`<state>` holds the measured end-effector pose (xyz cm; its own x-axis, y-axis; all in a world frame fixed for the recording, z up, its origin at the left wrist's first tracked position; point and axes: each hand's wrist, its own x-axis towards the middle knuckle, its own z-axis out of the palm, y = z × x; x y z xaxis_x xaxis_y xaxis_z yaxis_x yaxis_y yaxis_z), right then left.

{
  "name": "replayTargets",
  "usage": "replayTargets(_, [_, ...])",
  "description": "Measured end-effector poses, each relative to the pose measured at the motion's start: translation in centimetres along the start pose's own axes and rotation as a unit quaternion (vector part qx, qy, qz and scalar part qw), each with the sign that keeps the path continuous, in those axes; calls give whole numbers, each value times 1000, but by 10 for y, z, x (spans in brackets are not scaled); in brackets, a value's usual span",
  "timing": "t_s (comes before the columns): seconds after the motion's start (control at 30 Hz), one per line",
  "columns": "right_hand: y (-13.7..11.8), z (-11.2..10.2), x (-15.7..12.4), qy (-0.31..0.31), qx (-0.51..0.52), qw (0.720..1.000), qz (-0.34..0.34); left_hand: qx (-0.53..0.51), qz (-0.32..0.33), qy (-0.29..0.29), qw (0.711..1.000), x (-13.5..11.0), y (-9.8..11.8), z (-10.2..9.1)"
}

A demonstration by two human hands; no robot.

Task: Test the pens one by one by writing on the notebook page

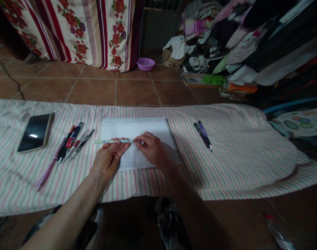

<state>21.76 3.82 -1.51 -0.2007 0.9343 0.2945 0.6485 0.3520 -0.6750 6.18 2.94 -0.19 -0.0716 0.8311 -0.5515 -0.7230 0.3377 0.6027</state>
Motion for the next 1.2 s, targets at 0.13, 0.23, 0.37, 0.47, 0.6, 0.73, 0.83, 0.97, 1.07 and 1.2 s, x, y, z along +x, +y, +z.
replayTargets(0.13, [0, 0, 0, 1, 4, 1000, 2, 1, 6, 6, 1000, -1, 0, 2])
replayTargets(0.23, [1, -1, -1, 0, 9, 1000, -3, 4, 13, 8, 1000, -2, 1, 2])
replayTargets(0.37, [1, 0, -1, 0, 5, 1000, -11, 1, 22, 0, 1000, -2, 1, 2])
replayTargets(0.47, [2, 0, -1, 7, 1, 1000, -20, 0, 25, 6, 1000, -2, 0, 2])
replayTargets(0.6, [4, -1, 0, 8, 0, 1000, -27, -1, 29, 10, 1000, -2, 0, 3])
replayTargets(0.73, [6, -2, -1, 8, -4, 999, -31, -1, 34, 11, 999, -2, -1, 2])
replayTargets(0.83, [8, -3, -2, 1, -2, 999, -34, -7, 38, 8, 999, -1, -1, 0])
replayTargets(0.97, [9, -4, -3, -3, -8, 1000, -28, -3, 41, 1, 999, 0, -2, -1])
replayTargets(1.07, [9, -5, -3, -8, -18, 1000, -24, -2, 43, 3, 999, 0, -2, 0])
replayTargets(1.2, [9, -8, -3, -13, -28, 999, -22, 2, 44, 4, 999, 1, -2, 1])
